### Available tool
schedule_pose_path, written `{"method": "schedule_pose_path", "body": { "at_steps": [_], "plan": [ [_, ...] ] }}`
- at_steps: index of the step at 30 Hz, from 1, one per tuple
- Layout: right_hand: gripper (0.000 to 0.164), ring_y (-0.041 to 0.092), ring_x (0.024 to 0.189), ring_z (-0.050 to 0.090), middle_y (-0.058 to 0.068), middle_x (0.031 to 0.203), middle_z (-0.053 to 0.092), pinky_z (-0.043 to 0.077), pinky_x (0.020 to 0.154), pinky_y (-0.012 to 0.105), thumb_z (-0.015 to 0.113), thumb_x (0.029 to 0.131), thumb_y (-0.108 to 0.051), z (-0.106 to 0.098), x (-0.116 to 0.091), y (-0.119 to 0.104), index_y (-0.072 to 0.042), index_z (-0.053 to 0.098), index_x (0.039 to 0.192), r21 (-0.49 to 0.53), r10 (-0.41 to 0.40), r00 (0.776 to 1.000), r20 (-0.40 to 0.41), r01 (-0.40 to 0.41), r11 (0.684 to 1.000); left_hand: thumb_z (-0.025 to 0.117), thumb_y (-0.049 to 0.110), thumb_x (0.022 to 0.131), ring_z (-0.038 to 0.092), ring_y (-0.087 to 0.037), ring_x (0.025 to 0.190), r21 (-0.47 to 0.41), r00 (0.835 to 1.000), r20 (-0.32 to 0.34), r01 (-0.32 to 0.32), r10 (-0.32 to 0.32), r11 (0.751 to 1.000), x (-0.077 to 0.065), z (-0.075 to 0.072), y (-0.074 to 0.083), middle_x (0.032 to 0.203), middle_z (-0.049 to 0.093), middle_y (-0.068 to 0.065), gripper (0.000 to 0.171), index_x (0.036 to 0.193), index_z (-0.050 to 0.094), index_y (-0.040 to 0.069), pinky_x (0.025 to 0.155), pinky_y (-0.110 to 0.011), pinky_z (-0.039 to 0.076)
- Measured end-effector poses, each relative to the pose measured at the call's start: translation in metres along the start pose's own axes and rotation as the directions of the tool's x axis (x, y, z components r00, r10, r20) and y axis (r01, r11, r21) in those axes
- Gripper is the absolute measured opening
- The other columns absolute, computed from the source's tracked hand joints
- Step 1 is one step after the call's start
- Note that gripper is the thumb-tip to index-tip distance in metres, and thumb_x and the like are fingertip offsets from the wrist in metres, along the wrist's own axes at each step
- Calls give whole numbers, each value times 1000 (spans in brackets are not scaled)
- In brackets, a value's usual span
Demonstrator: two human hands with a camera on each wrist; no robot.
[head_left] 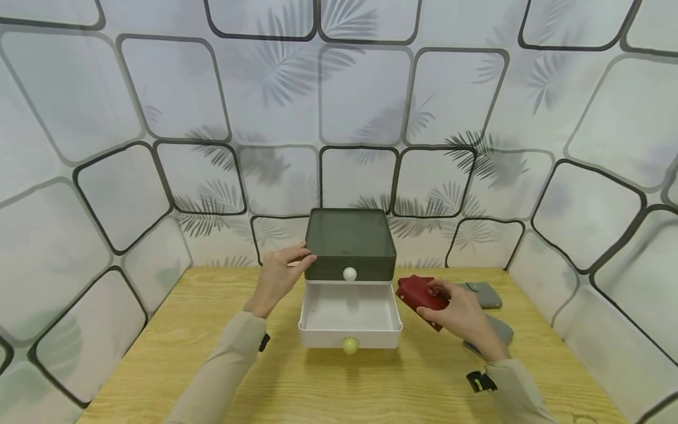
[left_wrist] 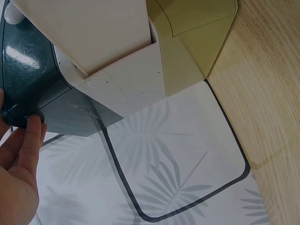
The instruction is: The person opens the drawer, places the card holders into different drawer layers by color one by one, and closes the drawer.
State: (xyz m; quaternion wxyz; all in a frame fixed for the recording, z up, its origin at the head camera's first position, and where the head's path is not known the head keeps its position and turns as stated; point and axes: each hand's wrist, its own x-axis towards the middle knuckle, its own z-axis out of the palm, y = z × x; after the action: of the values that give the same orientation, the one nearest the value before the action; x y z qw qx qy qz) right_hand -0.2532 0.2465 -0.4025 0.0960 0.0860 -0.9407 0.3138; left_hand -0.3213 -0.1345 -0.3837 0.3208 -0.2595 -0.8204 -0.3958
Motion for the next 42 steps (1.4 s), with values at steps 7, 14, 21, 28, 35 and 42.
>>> {"method": "schedule_pose_path", "body": {
  "at_steps": [7, 14, 21, 28, 35, 42],
  "plan": [
    [63, 25, 100, 65, 13, 115, 68, 54, 67, 27, 82, 79, -40, 1, -5, -15, -11, 58, 129, 39, -29, 1000, 12, 28, 999, 74, 18, 89, 69, -30, 106, 12, 1000, 6, -7, 7, 1000, 0, 1, 2, 113, 71, -19, 16, 97, 78, 5, 76, -31, 61],
    [55, 20, 93, 65, 7, 110, 69, 54, 68, 28, 84, 77, -35, 12, -7, -37, -15, 59, 122, 66, -96, 995, 30, 94, 993, 74, 18, 88, 70, -31, 104, 12, 1000, 0, -6, 6, 1000, -1, 0, 1, 114, 70, -20, 16, 97, 78, 5, 75, -32, 62],
    [52, 15, 86, 62, 1, 107, 70, 52, 65, 26, 84, 75, -38, 22, -5, -58, -18, 60, 116, 27, -129, 989, 69, 127, 992, 73, 19, 89, 70, -30, 105, 13, 1000, 14, 4, -5, 1000, -2, 1, 1, 115, 70, -19, 16, 97, 79, 6, 76, -31, 62],
    [47, 11, 83, 61, -3, 107, 69, 52, 69, 27, 83, 74, -38, 34, 4, -81, -21, 61, 113, 5, -127, 985, 118, 127, 992, 74, 17, 88, 70, -30, 105, 1, 1000, -3, -2, 2, 1000, -1, 0, 1, 115, 70, -19, 14, 95, 78, 6, 76, -32, 62],
    [42, 12, 85, 60, -3, 105, 68, 52, 72, 30, 82, 75, -37, 49, 13, -99, -20, 62, 108, 32, -107, 977, 182, 103, 994, 75, 17, 88, 71, -30, 101, 15, 1000, 0, -9, 9, 1000, -1, 0, 1, 114, 70, -20, 14, 95, 78, 5, 75, -32, 62],
    [37, 14, 92, 59, -5, 101, 67, 53, 79, 33, 82, 75, -38, 59, 22, -108, -20, 64, 102, -16, -109, 974, 201, 115, 993, 75, 16, 88, 71, -30, 101, 8, 1000, -8, -14, 14, 1000, 0, 1, -2, 113, 71, -20, 13, 94, 78, 5, 74, -32, 62]
  ]
}}
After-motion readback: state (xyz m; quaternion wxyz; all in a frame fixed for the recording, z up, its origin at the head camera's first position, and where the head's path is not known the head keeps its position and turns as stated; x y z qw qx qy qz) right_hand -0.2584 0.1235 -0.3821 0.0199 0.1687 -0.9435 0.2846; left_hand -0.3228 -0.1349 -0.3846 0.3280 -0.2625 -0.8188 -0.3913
